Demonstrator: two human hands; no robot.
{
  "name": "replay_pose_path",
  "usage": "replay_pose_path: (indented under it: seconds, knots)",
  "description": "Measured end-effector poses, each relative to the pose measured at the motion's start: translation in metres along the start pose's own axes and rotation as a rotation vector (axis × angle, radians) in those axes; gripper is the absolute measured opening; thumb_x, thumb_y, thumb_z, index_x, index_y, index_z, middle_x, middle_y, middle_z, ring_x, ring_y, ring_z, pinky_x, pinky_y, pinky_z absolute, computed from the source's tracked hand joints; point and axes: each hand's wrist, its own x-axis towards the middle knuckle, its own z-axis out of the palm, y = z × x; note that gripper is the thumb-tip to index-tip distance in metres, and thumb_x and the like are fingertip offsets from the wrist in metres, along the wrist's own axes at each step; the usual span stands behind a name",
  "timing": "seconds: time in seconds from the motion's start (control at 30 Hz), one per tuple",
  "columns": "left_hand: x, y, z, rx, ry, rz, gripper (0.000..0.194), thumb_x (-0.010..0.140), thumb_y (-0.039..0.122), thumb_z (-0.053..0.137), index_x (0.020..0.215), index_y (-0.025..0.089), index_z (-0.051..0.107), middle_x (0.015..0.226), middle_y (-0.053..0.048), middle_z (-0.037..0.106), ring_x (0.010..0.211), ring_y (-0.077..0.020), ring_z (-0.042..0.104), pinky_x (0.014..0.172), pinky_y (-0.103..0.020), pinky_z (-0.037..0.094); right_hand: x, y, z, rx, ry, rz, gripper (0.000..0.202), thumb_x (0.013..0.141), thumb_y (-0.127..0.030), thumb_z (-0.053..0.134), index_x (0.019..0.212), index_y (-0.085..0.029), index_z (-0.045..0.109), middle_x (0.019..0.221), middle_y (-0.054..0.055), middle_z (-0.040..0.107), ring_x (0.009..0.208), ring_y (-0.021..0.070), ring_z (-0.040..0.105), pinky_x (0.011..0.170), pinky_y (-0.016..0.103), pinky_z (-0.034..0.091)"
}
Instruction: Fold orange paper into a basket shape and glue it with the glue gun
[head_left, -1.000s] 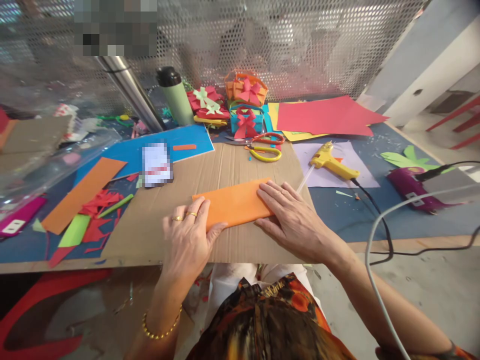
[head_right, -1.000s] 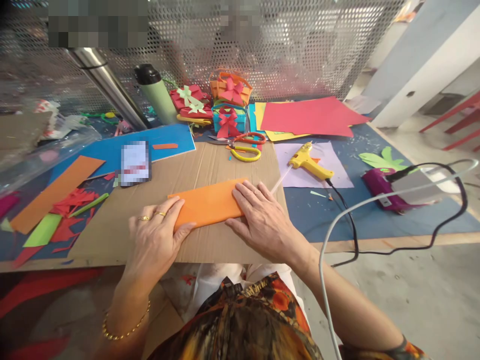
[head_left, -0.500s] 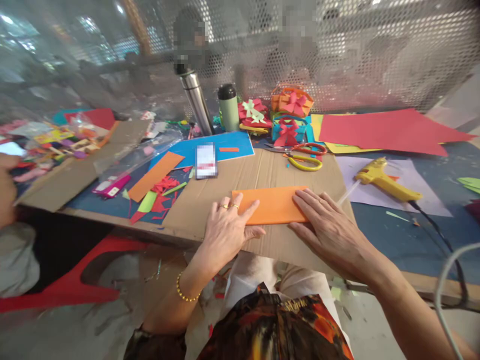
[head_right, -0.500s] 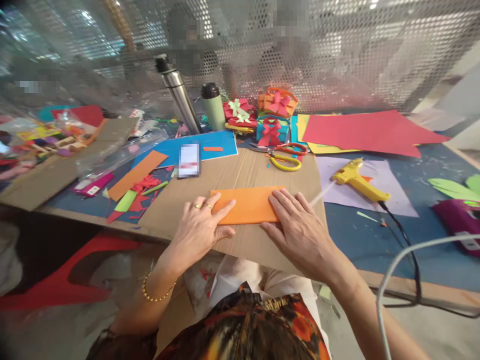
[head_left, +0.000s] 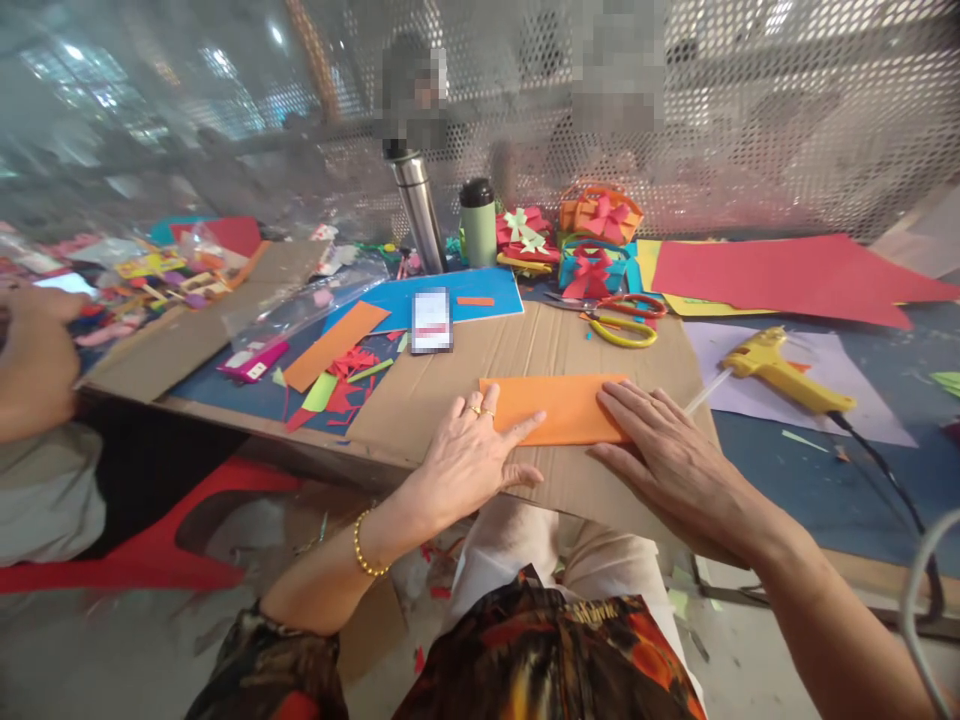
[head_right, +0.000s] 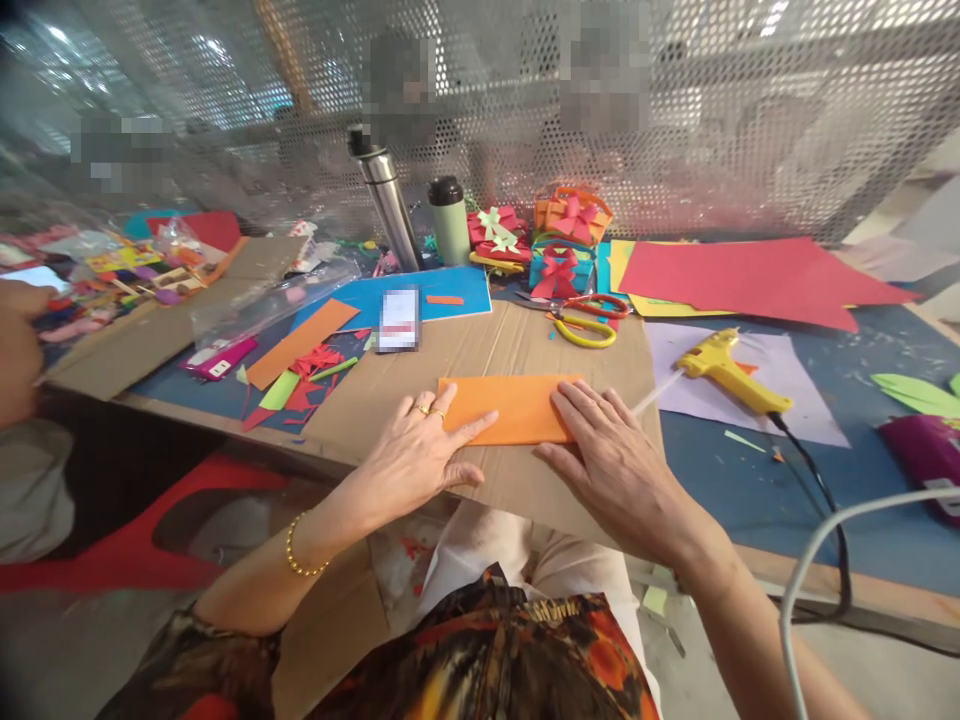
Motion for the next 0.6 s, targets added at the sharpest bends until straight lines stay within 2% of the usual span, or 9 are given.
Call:
replay_pose_path:
  seconds: [0.07, 0.17, 0.23, 0.3, 0.4, 0.5, 0.6]
  knots:
    - [0.001, 0.000, -0.001, 0.007, -0.013, 0.005, 0.079, 0.087, 0.081, 0.027, 0.153, 0.043, 0.048, 0.149, -0.024, 0.054, 0.127, -0.0390, 0.057, 0.096, -0.047, 0.045, 0.000, 0.001, -0.004, 0.006, 0.015, -0.003, 0.058, 0.105, -0.053, 0.040, 0.147, -0.014, 0.051, 0.161, 0.023, 0.043, 0.153, 0.0352, 0.038, 0.121, 0.061, 0.038]
    - [0.002, 0.000, -0.003, 0.019, -0.032, 0.012, 0.079, 0.087, 0.080, 0.031, 0.154, 0.043, 0.047, 0.151, -0.027, 0.051, 0.130, -0.0415, 0.057, 0.096, -0.049, 0.046, 0.002, -0.004, -0.008, -0.060, 0.093, -0.005, 0.062, 0.104, -0.055, 0.041, 0.144, -0.008, 0.053, 0.161, 0.029, 0.040, 0.155, 0.0411, 0.032, 0.118, 0.063, 0.041]
    - [0.003, 0.001, -0.005, 0.032, -0.050, 0.016, 0.077, 0.088, 0.078, 0.035, 0.155, 0.043, 0.045, 0.152, -0.028, 0.049, 0.131, -0.0427, 0.056, 0.098, -0.051, 0.047, 0.005, -0.014, -0.007, -0.106, 0.155, -0.071, 0.067, 0.103, -0.057, 0.042, 0.144, -0.005, 0.052, 0.158, 0.031, 0.043, 0.153, 0.0430, 0.035, 0.118, 0.066, 0.038]
    - [0.004, 0.002, -0.007, 0.048, -0.083, 0.013, 0.077, 0.088, 0.076, 0.040, 0.157, 0.043, 0.041, 0.154, -0.029, 0.047, 0.133, -0.0441, 0.055, 0.100, -0.053, 0.047, 0.009, -0.028, -0.002, -0.099, 0.185, -0.188, 0.068, 0.104, -0.058, 0.041, 0.145, -0.005, 0.052, 0.156, 0.028, 0.048, 0.150, 0.0394, 0.041, 0.121, 0.064, 0.037]
    - [0.005, 0.002, -0.010, 0.072, -0.122, 0.003, 0.074, 0.091, 0.073, 0.044, 0.156, 0.038, 0.046, 0.155, -0.030, 0.046, 0.134, -0.0462, 0.055, 0.100, -0.055, 0.048, 0.015, -0.047, 0.009, -0.062, 0.059, -0.276, 0.073, 0.104, -0.060, 0.037, 0.149, -0.004, 0.050, 0.155, 0.024, 0.052, 0.150, 0.0340, 0.043, 0.122, 0.059, 0.039]
    - [0.006, 0.000, -0.010, 0.090, -0.107, 0.020, 0.072, 0.091, 0.071, 0.048, 0.153, 0.034, 0.053, 0.154, -0.028, 0.048, 0.131, -0.0458, 0.057, 0.098, -0.055, 0.050, 0.015, -0.056, 0.015, -0.043, -0.008, -0.228, 0.083, 0.102, -0.064, 0.032, 0.151, 0.002, 0.046, 0.156, 0.026, 0.049, 0.148, 0.0352, 0.045, 0.121, 0.059, 0.040]
    - [0.006, -0.001, -0.009, 0.111, -0.078, 0.044, 0.076, 0.088, 0.073, 0.050, 0.157, 0.039, 0.045, 0.152, -0.025, 0.052, 0.124, -0.0437, 0.061, 0.095, -0.054, 0.051, 0.010, -0.053, 0.014, -0.033, -0.051, -0.192, 0.087, 0.102, -0.065, 0.031, 0.153, 0.004, 0.043, 0.159, 0.027, 0.043, 0.150, 0.0357, 0.042, 0.122, 0.059, 0.039]
